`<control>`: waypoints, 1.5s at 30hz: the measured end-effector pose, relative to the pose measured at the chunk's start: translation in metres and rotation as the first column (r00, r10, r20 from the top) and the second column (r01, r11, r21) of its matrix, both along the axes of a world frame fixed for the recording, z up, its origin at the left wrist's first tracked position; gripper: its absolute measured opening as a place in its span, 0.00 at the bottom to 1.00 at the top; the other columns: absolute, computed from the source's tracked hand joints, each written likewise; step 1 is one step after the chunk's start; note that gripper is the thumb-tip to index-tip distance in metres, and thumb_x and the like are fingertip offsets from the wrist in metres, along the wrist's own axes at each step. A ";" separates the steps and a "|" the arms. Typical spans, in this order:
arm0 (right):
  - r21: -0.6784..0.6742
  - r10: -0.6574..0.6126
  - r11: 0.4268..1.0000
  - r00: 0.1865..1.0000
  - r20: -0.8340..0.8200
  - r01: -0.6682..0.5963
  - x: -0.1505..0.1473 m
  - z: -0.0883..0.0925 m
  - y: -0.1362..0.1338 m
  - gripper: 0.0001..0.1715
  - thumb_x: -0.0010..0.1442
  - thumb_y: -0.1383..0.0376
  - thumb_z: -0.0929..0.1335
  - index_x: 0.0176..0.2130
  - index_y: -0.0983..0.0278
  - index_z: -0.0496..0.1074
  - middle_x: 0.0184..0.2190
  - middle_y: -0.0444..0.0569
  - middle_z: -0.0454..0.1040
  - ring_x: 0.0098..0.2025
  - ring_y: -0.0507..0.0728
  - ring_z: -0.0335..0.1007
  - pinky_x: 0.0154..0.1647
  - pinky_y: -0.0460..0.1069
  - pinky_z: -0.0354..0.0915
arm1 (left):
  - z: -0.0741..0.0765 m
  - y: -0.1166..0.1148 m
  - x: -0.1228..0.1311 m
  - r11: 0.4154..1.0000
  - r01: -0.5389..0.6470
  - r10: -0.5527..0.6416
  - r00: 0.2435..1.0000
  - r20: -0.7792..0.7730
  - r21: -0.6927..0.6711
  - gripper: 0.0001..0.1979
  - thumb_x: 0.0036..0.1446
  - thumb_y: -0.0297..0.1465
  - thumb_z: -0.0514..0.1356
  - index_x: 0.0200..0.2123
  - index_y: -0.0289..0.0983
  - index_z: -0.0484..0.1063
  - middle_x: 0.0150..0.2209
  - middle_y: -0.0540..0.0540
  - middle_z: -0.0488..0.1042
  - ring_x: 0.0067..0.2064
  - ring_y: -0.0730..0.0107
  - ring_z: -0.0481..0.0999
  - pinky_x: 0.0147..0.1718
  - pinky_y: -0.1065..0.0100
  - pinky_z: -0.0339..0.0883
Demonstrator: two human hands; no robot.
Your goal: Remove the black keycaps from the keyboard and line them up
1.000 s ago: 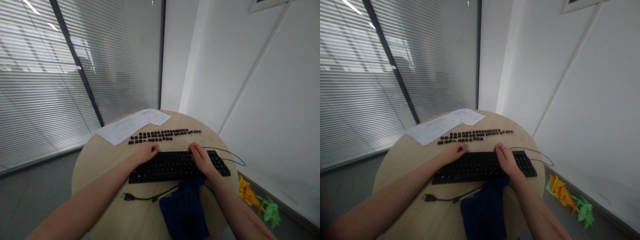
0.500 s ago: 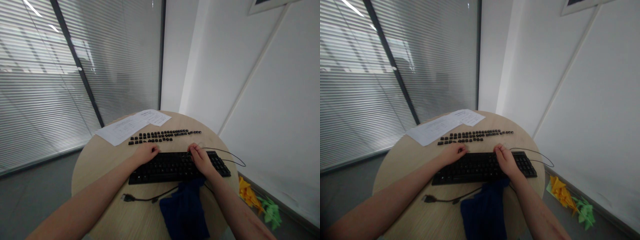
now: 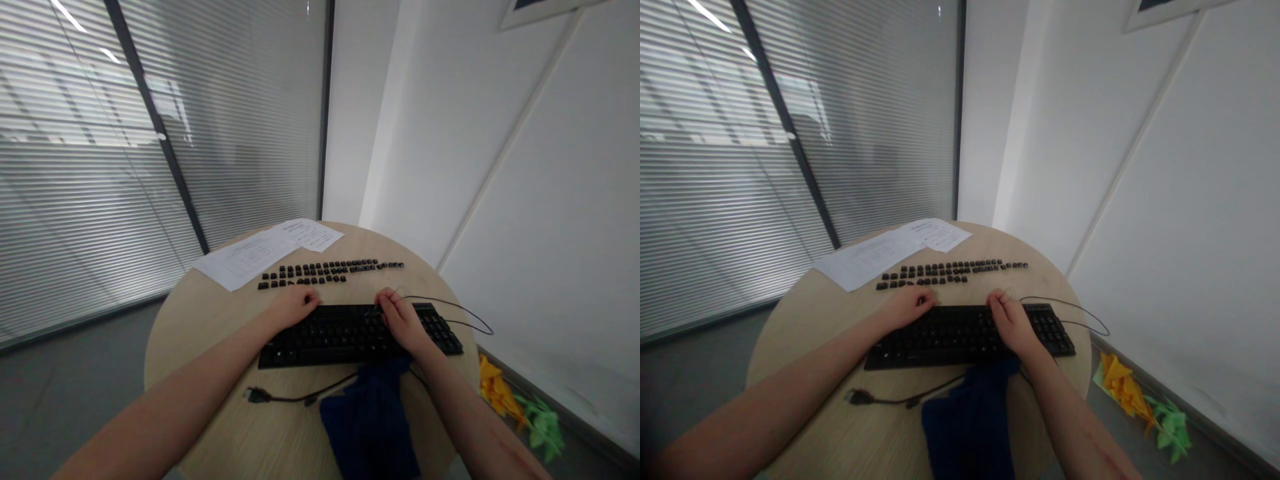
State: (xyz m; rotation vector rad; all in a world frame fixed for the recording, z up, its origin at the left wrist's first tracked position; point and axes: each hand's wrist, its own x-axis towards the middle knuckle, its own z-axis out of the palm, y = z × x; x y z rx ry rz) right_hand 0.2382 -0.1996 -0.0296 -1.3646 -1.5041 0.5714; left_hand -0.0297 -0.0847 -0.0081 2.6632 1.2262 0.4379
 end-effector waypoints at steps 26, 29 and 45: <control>-0.008 0.016 1.000 1.000 -0.001 -0.016 -0.001 0.000 -0.001 0.19 0.69 0.52 0.59 0.36 0.61 0.68 0.20 0.41 0.62 0.21 0.52 0.57 0.21 0.46 0.53 | 0.002 -0.003 0.001 0.996 0.051 -0.048 0.998 -0.047 0.068 0.12 0.62 0.34 0.56 0.28 0.37 0.72 0.31 0.46 0.75 0.35 0.65 0.72 0.35 0.67 0.62; -0.001 0.021 1.000 1.000 0.004 -0.021 -0.001 0.002 -0.001 0.19 0.69 0.52 0.58 0.36 0.61 0.68 0.19 0.41 0.62 0.21 0.52 0.57 0.22 0.47 0.54 | 0.002 -0.003 0.001 0.995 0.052 -0.047 0.997 -0.064 0.086 0.12 0.63 0.34 0.55 0.28 0.37 0.72 0.32 0.46 0.75 0.35 0.64 0.73 0.36 0.66 0.62; 0.010 0.005 1.000 1.000 -0.007 -0.005 -0.001 0.003 -0.001 0.19 0.69 0.52 0.59 0.35 0.60 0.68 0.19 0.41 0.62 0.21 0.53 0.57 0.21 0.47 0.53 | 0.004 -0.008 0.000 0.965 0.156 -0.150 0.988 -0.042 0.211 0.12 0.65 0.34 0.53 0.32 0.38 0.72 0.34 0.44 0.74 0.39 0.63 0.73 0.42 0.63 0.65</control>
